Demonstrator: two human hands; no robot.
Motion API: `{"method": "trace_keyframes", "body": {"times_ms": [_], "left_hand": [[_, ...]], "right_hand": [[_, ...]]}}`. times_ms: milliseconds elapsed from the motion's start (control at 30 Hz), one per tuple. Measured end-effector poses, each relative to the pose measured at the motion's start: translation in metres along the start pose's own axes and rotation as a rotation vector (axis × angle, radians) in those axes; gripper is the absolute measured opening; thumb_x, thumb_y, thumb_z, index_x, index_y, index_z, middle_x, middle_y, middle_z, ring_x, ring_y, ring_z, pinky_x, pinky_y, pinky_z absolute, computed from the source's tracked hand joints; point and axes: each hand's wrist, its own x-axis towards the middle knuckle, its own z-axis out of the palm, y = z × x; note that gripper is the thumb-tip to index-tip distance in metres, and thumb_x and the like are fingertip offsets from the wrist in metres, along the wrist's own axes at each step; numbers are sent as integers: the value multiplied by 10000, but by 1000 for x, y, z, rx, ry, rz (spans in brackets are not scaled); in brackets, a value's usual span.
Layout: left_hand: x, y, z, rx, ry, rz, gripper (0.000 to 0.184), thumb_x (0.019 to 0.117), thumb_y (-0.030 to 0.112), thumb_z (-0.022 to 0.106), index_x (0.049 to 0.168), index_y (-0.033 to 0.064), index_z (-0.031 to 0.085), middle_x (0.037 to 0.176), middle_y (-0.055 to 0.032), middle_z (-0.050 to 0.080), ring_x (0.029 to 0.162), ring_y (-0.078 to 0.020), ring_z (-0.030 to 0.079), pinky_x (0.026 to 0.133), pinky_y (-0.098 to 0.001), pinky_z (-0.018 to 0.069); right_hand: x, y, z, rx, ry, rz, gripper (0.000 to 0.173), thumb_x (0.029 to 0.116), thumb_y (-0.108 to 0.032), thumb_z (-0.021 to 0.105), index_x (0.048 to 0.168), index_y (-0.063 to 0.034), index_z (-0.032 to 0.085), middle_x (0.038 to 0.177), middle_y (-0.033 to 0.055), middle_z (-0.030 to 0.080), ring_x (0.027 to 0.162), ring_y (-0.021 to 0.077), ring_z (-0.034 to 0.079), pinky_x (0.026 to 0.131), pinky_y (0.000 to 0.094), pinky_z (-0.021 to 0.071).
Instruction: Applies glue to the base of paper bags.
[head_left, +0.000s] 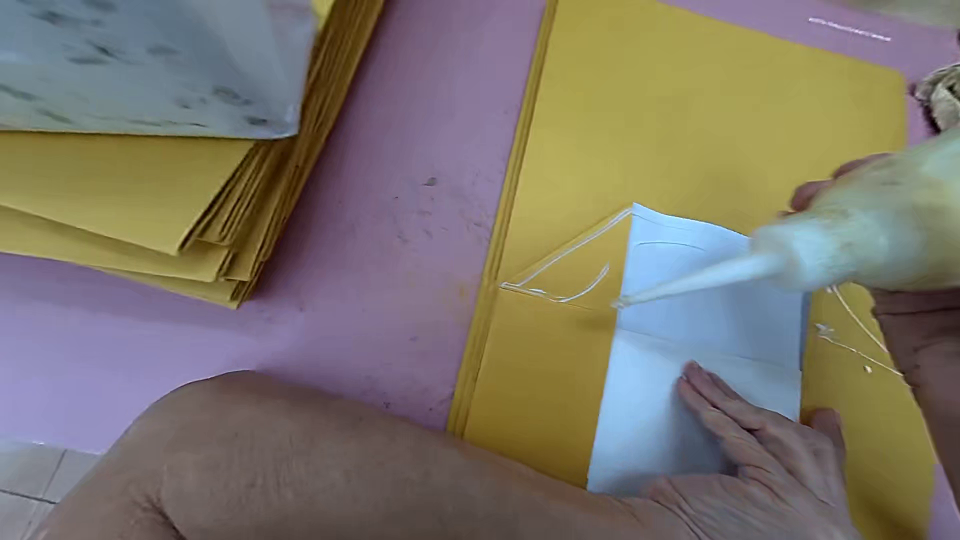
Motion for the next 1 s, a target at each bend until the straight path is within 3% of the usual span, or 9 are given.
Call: {"method": "trace_keyframes", "body": {"times_ms": [133, 200, 333, 467, 567, 633, 700, 800, 1000], "left_hand": [[1, -3, -3, -47, -61, 53, 475, 1022, -23, 359, 1479, -30, 492, 1311, -269, 648, 1090, -439, 685, 857, -575, 511], [2, -1, -3, -92, -65, 36, 457, 1037, -9, 332, 1439, -16, 550, 1374, -234, 628, 1156, -433, 666, 903, -571, 506], [1, -15, -16, -86, -182, 154, 428, 1033, -24, 356, 1416, -61, 544, 1370, -269, 612, 1137, -441, 670, 846, -560, 525], [2, -15, -13, -133, -169, 146, 402, 1053, 6, 359, 1377, -61, 586, 1305, -242, 665, 1131, -431, 680, 859, -598, 516], [-3, -11, 0, -22, 32, 62, 386, 1021, -21, 398, 1310, -35, 653, 1101, -185, 742, 924, -345, 729, 770, -509, 530], [-7, -10, 8, 45, 152, 33, 408, 960, -99, 429, 1297, -44, 653, 1005, -209, 705, 759, -317, 679, 680, -449, 508], [-10, -9, 11, 52, 164, 42, 430, 964, -107, 427, 1351, -58, 610, 1087, -259, 694, 798, -349, 690, 675, -448, 501], [-11, -7, 14, 65, 168, 41, 462, 991, -97, 369, 1426, -84, 525, 1071, -284, 689, 819, -396, 694, 724, -493, 508], [-11, -9, 16, 92, 165, 61, 474, 1002, -109, 312, 1444, -97, 483, 937, -266, 663, 775, -409, 665, 706, -497, 492]], "right_hand": [[16, 4, 39, -61, 42, -14, 387, 921, -186, 758, 1236, -103, 548, 1104, 65, 734, 963, 247, 757, 805, 378, 668], [19, 1, 55, -79, 60, 27, 401, 924, -195, 763, 1240, -117, 531, 1097, 48, 735, 942, 235, 763, 786, 364, 675], [15, -3, 81, -96, 43, 76, 294, 933, -214, 748, 1162, -150, 576, 996, -12, 740, 850, 163, 765, 720, 306, 673], [9, -12, 91, 20, 23, 140, 195, 960, -181, 708, 1124, -133, 613, 983, 13, 749, 850, 179, 766, 781, 315, 657], [5, -19, 68, 42, 29, 130, 214, 1010, -262, 654, 1190, -172, 580, 1074, -7, 734, 937, 155, 757, 813, 286, 649], [-5, -23, 43, 50, 59, 32, 183, 1041, -201, 594, 1212, -142, 569, 1124, 22, 718, 993, 170, 746, 835, 293, 647], [-19, -28, 15, 8, 172, -84, 192, 1024, -167, 610, 1201, -110, 564, 1127, 64, 721, 1004, 222, 746, 842, 344, 653], [-38, -33, -23, -138, 406, -220, 288, 955, -198, 699, 1186, -122, 545, 1038, 49, 727, 922, 230, 754, 785, 394, 662], [-79, -23, -61, -291, 630, -278, 337, 905, -220, 764, 1162, -187, 548, 985, -32, 737, 855, 158, 760, 734, 344, 667]]}}
